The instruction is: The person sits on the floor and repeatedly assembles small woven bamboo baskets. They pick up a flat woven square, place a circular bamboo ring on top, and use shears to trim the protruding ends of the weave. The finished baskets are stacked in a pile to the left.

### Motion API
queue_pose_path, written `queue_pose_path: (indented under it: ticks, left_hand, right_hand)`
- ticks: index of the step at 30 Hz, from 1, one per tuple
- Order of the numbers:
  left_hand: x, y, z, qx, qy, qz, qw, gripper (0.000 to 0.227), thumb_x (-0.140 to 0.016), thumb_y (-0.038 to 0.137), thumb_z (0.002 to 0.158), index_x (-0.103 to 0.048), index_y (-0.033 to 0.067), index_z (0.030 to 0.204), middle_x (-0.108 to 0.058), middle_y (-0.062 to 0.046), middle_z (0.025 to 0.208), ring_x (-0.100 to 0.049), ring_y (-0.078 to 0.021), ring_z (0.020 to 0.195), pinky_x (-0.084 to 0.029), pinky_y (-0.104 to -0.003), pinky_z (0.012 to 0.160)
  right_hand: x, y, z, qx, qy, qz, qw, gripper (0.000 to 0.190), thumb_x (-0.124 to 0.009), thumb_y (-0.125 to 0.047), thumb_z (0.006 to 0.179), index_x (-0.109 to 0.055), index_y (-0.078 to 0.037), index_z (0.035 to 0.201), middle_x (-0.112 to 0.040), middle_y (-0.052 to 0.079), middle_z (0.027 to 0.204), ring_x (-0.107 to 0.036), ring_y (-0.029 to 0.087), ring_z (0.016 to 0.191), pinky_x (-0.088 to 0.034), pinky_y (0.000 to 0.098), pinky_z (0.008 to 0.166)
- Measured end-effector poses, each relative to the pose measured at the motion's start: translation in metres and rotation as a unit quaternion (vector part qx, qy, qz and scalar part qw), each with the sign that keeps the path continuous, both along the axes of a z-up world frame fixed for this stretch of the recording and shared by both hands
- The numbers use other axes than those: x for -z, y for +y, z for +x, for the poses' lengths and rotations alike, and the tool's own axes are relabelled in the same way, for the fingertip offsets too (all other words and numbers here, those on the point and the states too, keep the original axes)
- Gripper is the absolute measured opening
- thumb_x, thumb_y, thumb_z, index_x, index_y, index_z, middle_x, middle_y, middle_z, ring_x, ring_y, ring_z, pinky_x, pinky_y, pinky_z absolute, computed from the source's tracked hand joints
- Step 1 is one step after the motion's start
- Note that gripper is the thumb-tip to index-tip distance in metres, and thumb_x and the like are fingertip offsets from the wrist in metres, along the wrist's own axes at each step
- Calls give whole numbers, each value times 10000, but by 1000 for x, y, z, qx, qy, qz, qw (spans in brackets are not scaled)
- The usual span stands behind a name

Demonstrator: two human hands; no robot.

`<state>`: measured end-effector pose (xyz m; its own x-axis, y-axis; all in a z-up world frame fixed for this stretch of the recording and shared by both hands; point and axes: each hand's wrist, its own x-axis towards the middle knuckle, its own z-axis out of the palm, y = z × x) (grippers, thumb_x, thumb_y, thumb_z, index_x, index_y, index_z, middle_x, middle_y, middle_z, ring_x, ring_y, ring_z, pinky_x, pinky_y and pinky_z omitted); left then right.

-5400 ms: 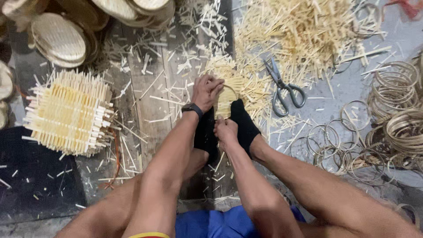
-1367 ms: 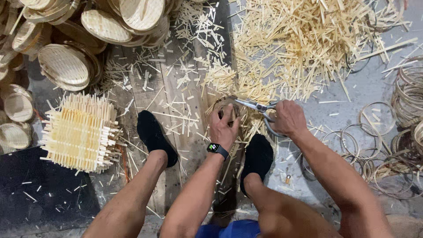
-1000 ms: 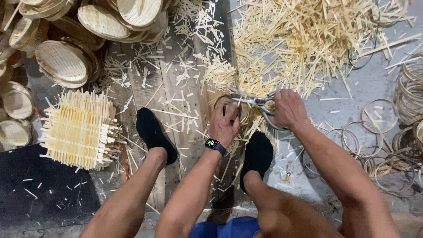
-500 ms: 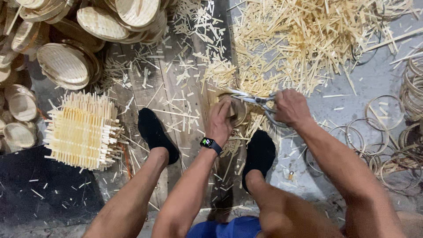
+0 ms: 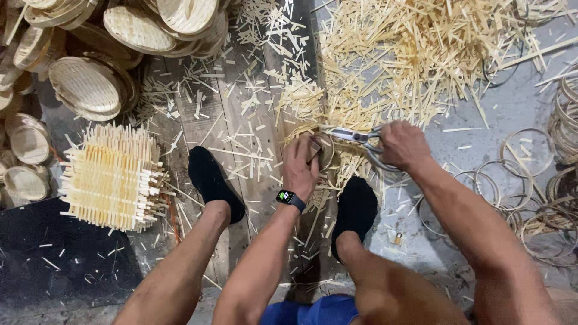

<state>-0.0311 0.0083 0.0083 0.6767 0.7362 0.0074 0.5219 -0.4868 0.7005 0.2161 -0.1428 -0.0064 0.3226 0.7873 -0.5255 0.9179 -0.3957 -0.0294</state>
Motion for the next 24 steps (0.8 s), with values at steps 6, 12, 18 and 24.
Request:
queue_pose_path:
  ticks: [6,12,18,24]
  left_hand:
    - [-7,8,-2,41,-12,-33,999,712,-740,-32,765,-561,125,1437,-585,-174,1324,-587,-359,1230,-498,-448,1103]
    - [-29,5,-1,37,-22,-30,999,751,-685,-91,758,-608,194,1449,-563,-231,1342,-584,-394,1242,-511,-457,1063]
    - [-29,-4,9,-5,-36,-64,997,530,-731,67,849,-630,225,1344,-543,-260,1348,-558,-415,1241,-498,-472,1034]
    - [-13,1,-1,79,17,-2,997,598,-642,-59,795,-710,218,1321,-600,-214,1370,-557,-414,1231,-483,-474,1072]
  right_hand:
    - [-15,12,-10,-40,-36,224,973,632,-658,-606,748,-645,13,872,-591,163,733,-583,270,670,-539,403,621]
    - [-1,12,-11,10,6,16,1000,370,-579,-389,948,-635,-29,1016,-602,142,882,-595,244,823,-539,406,735]
    - [-22,16,-10,-10,8,131,991,663,-669,-623,804,-648,22,953,-583,161,765,-577,270,695,-531,412,638]
    - [-25,32,-9,23,39,-12,999,536,-649,-535,873,-649,-9,976,-628,147,840,-634,272,796,-574,434,735]
